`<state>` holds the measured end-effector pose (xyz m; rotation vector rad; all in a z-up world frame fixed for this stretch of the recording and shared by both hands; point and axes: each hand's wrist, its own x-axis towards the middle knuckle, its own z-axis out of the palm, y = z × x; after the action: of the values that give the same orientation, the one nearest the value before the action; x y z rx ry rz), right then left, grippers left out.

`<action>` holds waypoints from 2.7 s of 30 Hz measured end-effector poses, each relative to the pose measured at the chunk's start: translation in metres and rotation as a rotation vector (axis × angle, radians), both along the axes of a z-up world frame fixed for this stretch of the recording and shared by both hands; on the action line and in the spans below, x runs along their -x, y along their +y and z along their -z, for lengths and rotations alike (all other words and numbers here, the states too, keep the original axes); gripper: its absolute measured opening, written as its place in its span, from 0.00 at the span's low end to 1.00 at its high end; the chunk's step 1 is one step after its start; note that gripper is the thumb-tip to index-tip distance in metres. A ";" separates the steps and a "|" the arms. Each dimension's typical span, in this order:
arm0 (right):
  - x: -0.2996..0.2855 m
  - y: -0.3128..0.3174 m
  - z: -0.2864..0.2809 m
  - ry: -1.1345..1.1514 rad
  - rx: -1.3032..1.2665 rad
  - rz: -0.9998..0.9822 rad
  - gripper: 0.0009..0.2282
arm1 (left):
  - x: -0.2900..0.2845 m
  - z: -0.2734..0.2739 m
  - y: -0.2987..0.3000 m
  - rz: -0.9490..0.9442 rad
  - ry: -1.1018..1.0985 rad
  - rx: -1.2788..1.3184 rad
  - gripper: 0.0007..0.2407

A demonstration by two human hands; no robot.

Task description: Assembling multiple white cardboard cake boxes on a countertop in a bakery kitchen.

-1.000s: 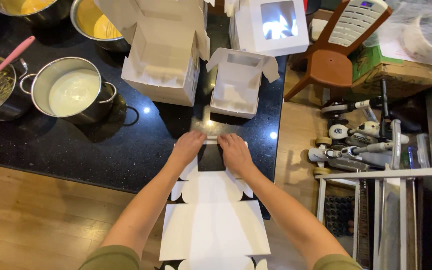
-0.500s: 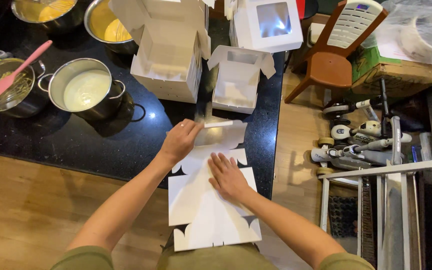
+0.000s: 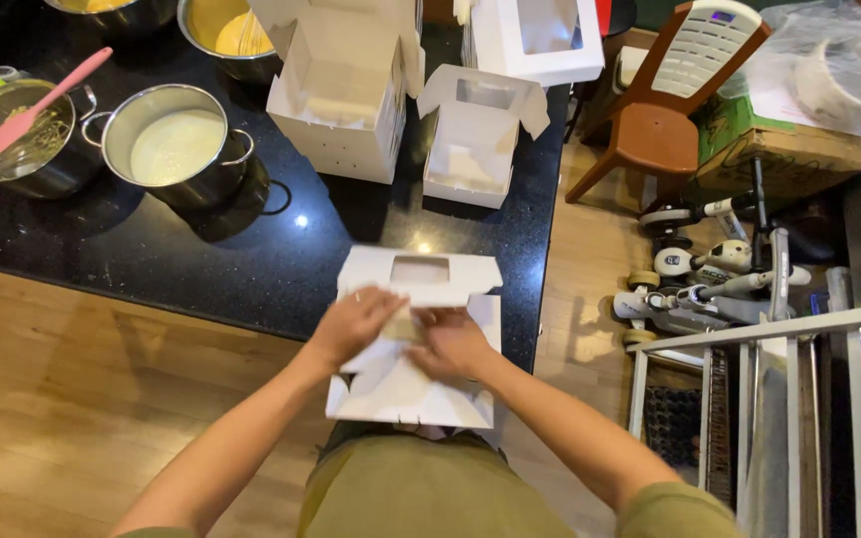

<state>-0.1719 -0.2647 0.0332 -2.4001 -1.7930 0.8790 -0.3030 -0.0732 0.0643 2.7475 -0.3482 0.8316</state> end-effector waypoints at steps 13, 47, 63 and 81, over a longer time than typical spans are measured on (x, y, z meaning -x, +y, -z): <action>0.077 -0.064 0.009 -0.181 -0.298 -0.068 0.35 | -0.083 -0.064 0.021 -0.465 -0.233 0.108 0.23; -0.113 -0.023 0.047 0.242 -0.754 1.011 0.24 | -0.063 0.044 0.047 -0.499 0.522 0.559 0.26; -0.086 0.015 0.058 0.000 -0.893 1.263 0.11 | -0.102 0.055 0.000 -0.843 0.072 0.925 0.12; -0.075 0.002 -0.010 -0.095 -0.621 0.753 0.45 | -0.072 0.020 -0.001 -0.688 0.426 0.625 0.34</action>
<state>-0.0970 -0.2631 0.0429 -2.3622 -0.8256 0.1023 -0.2310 -0.0742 0.0443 2.3180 0.8328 0.3507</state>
